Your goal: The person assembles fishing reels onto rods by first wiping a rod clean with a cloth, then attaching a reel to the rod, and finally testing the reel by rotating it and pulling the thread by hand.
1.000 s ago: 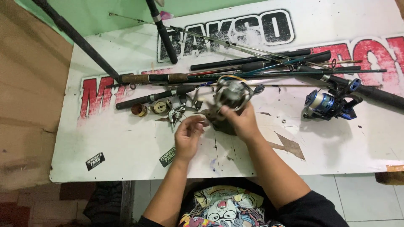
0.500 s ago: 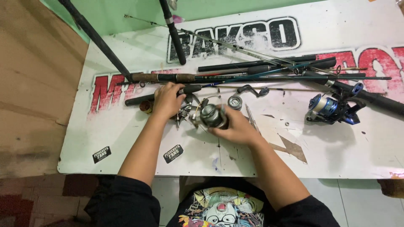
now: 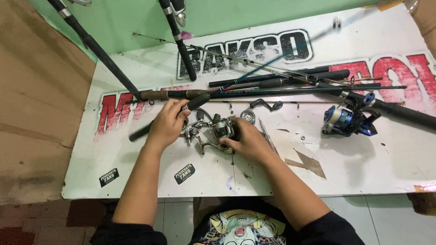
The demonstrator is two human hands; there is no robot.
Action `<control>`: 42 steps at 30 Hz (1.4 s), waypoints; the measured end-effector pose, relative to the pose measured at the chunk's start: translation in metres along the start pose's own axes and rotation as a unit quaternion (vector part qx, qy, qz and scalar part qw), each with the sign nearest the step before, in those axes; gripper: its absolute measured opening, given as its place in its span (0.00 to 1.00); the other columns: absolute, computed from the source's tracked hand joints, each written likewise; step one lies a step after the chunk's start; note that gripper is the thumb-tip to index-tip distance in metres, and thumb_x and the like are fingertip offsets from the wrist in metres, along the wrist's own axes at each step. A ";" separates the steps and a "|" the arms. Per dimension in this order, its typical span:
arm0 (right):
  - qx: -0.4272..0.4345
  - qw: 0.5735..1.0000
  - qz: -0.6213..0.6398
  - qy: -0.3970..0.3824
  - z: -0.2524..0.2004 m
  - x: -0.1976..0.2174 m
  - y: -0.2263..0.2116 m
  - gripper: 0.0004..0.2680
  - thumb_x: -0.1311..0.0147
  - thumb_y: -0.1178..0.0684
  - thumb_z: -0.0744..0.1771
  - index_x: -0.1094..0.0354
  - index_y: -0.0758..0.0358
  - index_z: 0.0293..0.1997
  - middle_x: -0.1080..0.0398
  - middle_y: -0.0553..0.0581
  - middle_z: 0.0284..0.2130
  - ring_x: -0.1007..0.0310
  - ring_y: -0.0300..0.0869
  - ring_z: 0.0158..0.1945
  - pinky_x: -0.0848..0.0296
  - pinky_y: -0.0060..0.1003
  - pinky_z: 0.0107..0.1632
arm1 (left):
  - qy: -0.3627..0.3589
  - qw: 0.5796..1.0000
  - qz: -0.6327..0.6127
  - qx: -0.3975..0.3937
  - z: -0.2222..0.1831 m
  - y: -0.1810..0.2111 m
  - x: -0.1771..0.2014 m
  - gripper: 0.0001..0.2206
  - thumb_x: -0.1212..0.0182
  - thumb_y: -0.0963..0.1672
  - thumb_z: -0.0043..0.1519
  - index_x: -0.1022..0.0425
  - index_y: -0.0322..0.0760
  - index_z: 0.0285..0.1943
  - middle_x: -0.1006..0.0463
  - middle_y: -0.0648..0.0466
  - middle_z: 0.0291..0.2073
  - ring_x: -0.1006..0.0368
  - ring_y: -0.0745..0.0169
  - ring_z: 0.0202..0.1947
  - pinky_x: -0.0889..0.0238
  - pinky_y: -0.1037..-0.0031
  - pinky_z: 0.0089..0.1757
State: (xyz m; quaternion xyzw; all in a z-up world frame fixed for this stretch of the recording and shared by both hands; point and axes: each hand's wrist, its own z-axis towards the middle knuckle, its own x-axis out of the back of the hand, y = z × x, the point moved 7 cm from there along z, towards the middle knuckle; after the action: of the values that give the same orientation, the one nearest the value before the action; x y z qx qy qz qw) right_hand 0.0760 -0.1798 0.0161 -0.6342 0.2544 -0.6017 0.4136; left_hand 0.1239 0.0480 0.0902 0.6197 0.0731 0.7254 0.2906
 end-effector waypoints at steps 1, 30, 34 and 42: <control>-0.002 1.000 0.000 0.001 -0.001 0.003 -0.001 0.29 0.31 0.41 0.61 0.39 0.70 0.60 0.31 0.70 0.54 0.30 0.56 0.57 0.30 0.45 0.58 | -0.002 1.000 -0.001 -0.001 -0.005 0.001 -0.003 0.17 0.43 0.50 0.69 0.26 0.39 0.62 0.25 0.50 0.49 0.27 0.49 0.47 0.35 0.60 0.47; 0.105 0.971 -0.212 0.014 -0.022 -0.020 0.078 0.07 0.49 0.54 0.67 0.30 0.60 0.48 0.28 0.55 0.42 0.28 0.49 0.44 0.30 0.40 0.44 | -0.042 0.859 -0.508 0.043 -0.015 0.052 -0.064 0.23 0.50 0.56 0.69 0.26 0.37 0.60 0.30 0.64 0.25 0.39 0.80 0.21 0.45 0.84 0.24; -0.197 0.980 0.020 0.020 -0.035 0.028 0.095 0.05 0.50 0.53 0.69 0.32 0.62 0.41 0.29 0.56 0.36 0.31 0.49 0.38 0.30 0.37 0.41 | -0.048 0.848 -0.526 0.034 -0.019 0.050 -0.063 0.23 0.49 0.55 0.69 0.26 0.35 0.59 0.31 0.63 0.25 0.41 0.79 0.21 0.46 0.83 0.23; 0.138 0.811 0.554 0.128 -0.042 0.104 -0.025 0.03 0.50 0.56 0.68 0.37 0.61 0.42 0.33 0.50 0.44 0.30 0.38 0.44 0.25 0.38 0.45 | -0.071 0.883 -0.463 0.028 -0.029 0.068 -0.076 0.23 0.46 0.54 0.67 0.26 0.36 0.63 0.27 0.60 0.27 0.35 0.76 0.23 0.40 0.79 0.25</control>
State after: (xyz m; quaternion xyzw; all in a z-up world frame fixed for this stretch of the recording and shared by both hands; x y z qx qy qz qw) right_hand 0.0459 -0.2606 0.0919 -0.2398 0.5274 -0.3749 0.7237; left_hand 0.0785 -0.0392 0.0507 0.5732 0.3514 0.4597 0.5802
